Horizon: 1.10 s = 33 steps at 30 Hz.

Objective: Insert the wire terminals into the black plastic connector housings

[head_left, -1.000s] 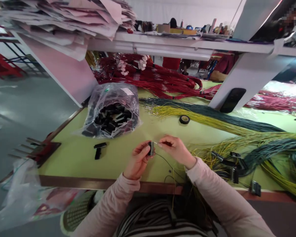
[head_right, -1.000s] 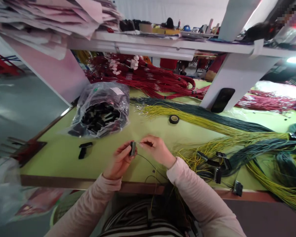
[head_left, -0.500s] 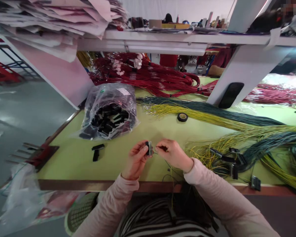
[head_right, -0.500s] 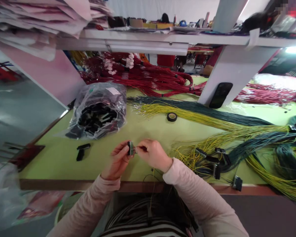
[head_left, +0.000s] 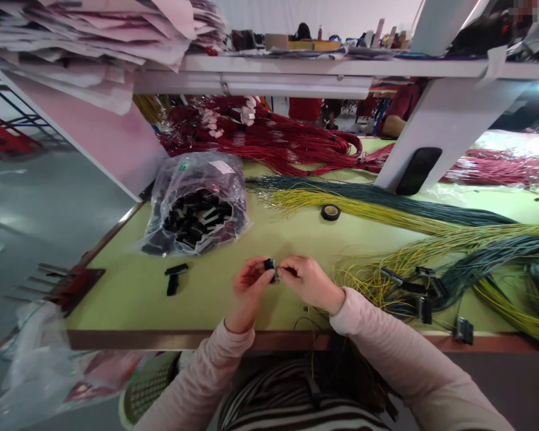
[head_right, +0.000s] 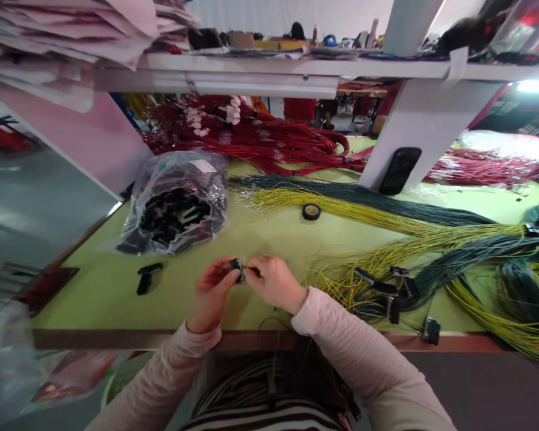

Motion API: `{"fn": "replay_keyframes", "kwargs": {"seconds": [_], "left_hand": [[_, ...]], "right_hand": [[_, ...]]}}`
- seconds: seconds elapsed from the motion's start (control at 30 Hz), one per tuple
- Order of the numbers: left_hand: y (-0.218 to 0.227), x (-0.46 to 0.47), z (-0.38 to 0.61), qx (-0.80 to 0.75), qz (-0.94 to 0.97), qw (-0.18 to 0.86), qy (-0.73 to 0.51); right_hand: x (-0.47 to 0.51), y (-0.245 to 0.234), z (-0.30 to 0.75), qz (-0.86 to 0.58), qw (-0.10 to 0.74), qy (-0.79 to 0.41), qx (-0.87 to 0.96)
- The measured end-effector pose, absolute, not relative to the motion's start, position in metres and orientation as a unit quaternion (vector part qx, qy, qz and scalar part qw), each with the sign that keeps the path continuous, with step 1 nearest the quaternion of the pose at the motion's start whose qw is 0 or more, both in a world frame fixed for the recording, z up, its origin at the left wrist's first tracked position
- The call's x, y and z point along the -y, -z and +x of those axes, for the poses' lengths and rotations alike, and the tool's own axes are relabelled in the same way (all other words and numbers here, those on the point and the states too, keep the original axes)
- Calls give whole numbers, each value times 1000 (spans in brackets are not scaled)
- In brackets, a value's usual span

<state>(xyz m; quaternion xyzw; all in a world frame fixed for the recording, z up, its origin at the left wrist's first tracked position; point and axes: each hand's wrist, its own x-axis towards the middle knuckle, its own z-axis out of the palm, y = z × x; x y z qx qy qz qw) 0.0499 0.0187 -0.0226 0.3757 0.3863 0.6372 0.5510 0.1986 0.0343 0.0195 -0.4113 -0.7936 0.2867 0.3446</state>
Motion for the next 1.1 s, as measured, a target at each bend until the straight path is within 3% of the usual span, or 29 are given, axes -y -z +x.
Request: {"fn": "replay_keyframes", "kwargs": {"seconds": [0.1,0.37,0.63,1.1], "left_hand": [[24,-19,50,-397,384,529,-644],[20,-21,48,-396,325,592,-622],[19,-19,51,-411,344,562,-630],[23,-25,39,-394,283,594,-641]], "right_hand": [[-36,-18,199,-396,340,-296,800],[-36,-23,204,-398,354,-299,792],[-35,-14,197,-406,338,-260,808],[-38,-24,207,-387,399,-296,777]]}}
